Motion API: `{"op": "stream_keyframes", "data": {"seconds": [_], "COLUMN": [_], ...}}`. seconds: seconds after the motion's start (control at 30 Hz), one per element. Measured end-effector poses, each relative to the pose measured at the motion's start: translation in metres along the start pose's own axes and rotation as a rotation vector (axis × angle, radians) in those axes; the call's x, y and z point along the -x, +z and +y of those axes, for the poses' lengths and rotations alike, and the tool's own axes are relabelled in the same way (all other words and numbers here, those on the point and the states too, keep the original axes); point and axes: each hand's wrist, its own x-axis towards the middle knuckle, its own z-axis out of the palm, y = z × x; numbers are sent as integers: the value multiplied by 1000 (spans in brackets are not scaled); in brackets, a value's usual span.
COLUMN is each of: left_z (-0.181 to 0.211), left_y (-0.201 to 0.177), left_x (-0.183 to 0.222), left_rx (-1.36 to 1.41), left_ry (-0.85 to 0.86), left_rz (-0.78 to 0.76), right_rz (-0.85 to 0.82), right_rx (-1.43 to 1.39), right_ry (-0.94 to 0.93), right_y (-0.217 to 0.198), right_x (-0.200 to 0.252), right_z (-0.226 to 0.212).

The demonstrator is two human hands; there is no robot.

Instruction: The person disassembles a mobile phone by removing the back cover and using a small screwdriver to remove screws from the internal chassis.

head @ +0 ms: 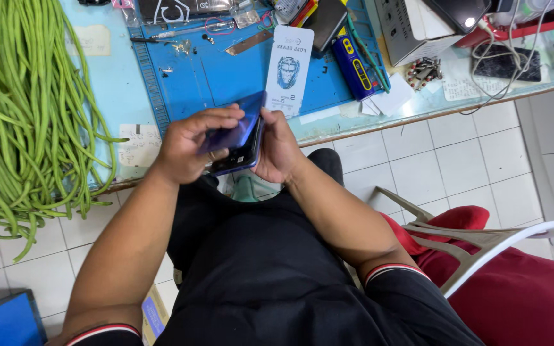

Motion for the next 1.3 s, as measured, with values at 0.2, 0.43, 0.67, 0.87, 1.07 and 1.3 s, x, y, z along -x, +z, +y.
{"op": "stream_keyframes", "data": {"seconds": [0.2,0.43,0.67,0.87,1.07,1.3], "left_z": [-12,-7,-9,-4,-8,-10], "left_y": [-26,-38,-46,-39,-40,-43], "left_x": [-25,-46,-54,-63,-59,-61], "left_rx": [-14,67,-100,-241,-177,-112], "left_ry": [10,-26,-115,-121,-99,-163], "left_rz": [72,-6,-15,-64,-65,-66], "right_rz": [81,199,533,948,975,792], "right_rx": [320,471,1770,2462,2348,1848], "right_ry": [104,-16,-799,-913,-747,-534], "right_y": [8,7,15,11,-15,4], "right_x": [-13,-21,23,-1,-8,-12], "right_z": [-20,-32,-100,-208,-229,-226]}}
